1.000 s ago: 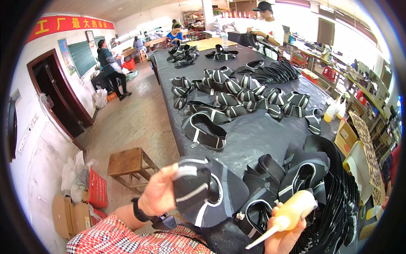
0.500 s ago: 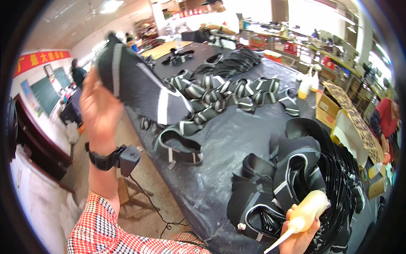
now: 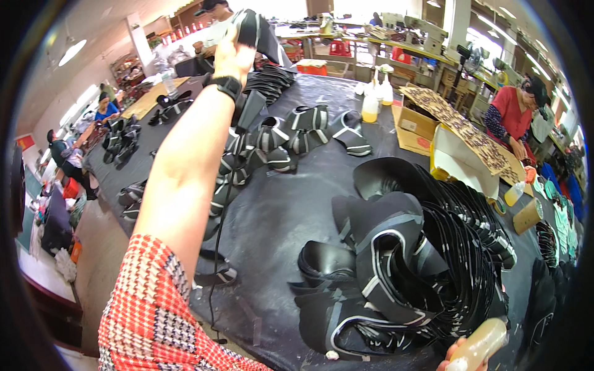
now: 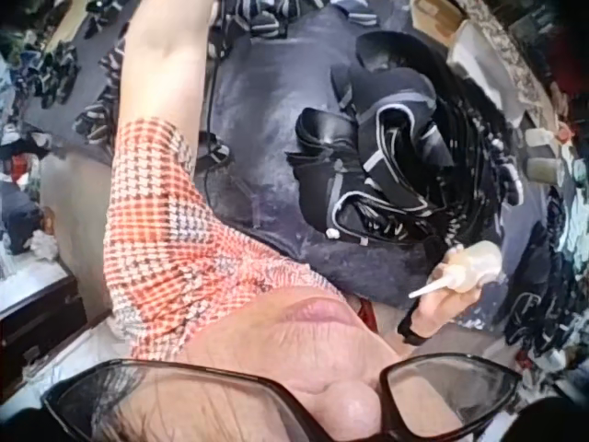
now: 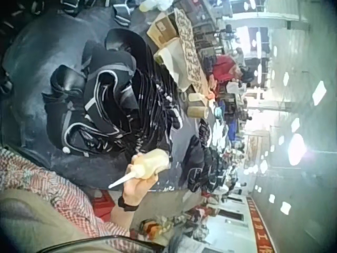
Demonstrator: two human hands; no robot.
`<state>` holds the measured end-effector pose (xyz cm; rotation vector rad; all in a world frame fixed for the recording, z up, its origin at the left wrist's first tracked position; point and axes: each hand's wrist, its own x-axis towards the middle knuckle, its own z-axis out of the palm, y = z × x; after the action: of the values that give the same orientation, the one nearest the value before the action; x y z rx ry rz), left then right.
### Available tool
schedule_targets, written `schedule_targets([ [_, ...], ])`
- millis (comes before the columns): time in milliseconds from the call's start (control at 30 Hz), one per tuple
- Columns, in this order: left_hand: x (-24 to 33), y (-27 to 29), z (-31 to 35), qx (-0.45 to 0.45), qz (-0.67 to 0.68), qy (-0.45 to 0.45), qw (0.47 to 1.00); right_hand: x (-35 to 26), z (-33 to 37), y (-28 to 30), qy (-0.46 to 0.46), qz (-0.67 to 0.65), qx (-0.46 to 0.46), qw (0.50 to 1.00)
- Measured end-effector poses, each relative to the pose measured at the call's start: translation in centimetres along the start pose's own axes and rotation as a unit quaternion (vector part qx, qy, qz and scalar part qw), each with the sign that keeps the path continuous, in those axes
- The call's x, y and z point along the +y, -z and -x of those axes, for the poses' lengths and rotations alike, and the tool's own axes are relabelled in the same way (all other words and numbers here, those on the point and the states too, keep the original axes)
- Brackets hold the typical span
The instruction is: Apply adhesive to the edges of shoe upper components using a squeeze bottle.
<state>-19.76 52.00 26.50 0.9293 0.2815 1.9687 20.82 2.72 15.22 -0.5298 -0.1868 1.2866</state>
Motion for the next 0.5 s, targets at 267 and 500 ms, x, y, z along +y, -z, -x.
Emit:
schedule_targets([
  [267,-12.6,11.8,4.8,0.411,-0.163,0.171,0.881,0.4,-0.3,2.2,0.019,-0.005,0.026,0.999],
  [500,-3.9,10.3,4.5,-0.236,-0.897,-0.048,0.372,0.6,-0.8,3.6,0.026,-0.019,0.113,0.993],
])
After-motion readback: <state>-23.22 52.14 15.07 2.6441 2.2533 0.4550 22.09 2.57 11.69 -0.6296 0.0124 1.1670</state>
